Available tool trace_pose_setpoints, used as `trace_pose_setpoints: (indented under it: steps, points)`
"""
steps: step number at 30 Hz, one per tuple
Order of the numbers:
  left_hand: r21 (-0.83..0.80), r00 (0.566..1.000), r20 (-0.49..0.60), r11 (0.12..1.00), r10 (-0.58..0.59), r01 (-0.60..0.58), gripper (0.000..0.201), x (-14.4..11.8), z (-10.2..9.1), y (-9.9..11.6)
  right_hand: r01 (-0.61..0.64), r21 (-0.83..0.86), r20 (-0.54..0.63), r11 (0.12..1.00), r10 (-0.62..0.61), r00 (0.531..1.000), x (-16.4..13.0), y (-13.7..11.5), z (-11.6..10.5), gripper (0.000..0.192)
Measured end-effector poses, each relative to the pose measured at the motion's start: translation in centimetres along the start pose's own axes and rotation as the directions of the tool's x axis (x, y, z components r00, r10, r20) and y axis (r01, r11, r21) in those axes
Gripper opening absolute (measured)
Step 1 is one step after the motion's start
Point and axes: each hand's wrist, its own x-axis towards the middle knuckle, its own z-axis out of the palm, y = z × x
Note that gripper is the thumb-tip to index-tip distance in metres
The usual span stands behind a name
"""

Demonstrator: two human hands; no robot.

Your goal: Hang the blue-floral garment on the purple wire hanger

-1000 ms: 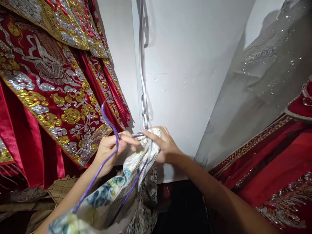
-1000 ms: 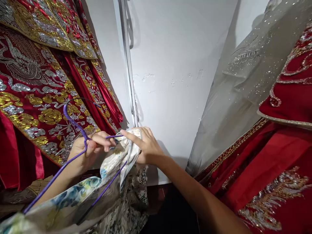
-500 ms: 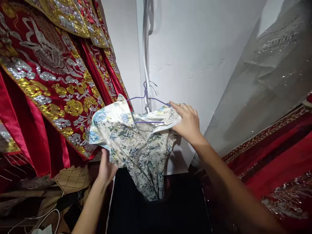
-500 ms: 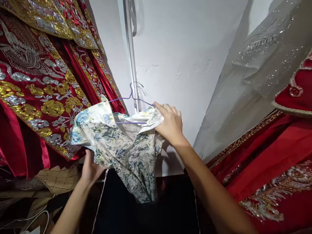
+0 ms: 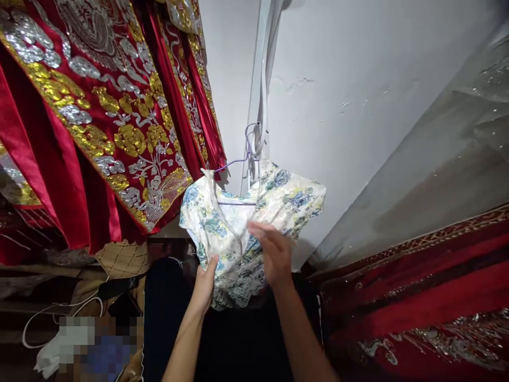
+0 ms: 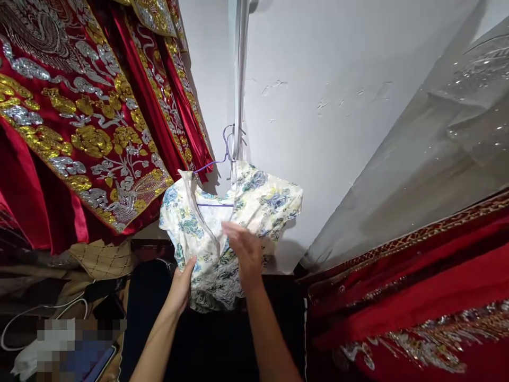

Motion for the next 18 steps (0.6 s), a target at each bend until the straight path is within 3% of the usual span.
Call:
trace_pose_setpoints:
  steps: [1,2,4,6,10,14,16,18]
  points:
    - [-0.005,0.999,0.032,1.000,0.009,-0.009,0.063,-0.3,0.0,-0.1,-0.103,-0.022,-0.156,0.994,0.098,0.983,-1.7,1.9,0.1,0.026]
    - [-0.014,0.997,0.071,1.000,0.019,-0.018,0.065,-0.7,0.0,-0.2,-0.218,-0.050,-0.209,0.975,0.204,0.957,-3.1,3.8,0.3,0.033]
    - [-0.012,0.991,0.127,0.999,0.032,-0.031,0.068,-1.4,0.4,-0.4,-0.384,-0.058,-0.125,0.922,0.375,0.919,-4.9,6.7,0.6,0.047]
    - [0.033,0.988,0.150,0.999,0.020,-0.025,0.071,-1.8,0.8,-0.3,-0.442,-0.076,-0.017,0.894,0.442,0.897,-5.1,8.0,0.8,0.054]
    - [0.109,0.993,0.115,0.994,-0.006,-0.006,0.071,-1.9,1.1,0.5,-0.396,-0.122,0.036,0.910,0.403,0.914,-4.2,7.0,0.0,0.055]
    - [0.254,0.990,-0.083,0.963,0.118,-0.094,0.064,-1.4,0.1,0.0,-0.471,0.009,0.022,0.882,0.471,0.882,-5.1,5.9,-1.2,0.049]
    - [0.362,0.917,-0.253,0.909,0.307,-0.205,0.062,-1.5,-0.3,-1.0,-0.509,0.044,0.006,0.860,0.509,0.861,-5.6,5.9,-1.6,0.044]
    - [0.473,0.819,-0.270,0.810,0.507,-0.346,0.056,-1.9,0.0,-1.9,-0.522,-0.003,0.034,0.853,0.522,0.852,-5.8,6.0,-1.6,0.041]
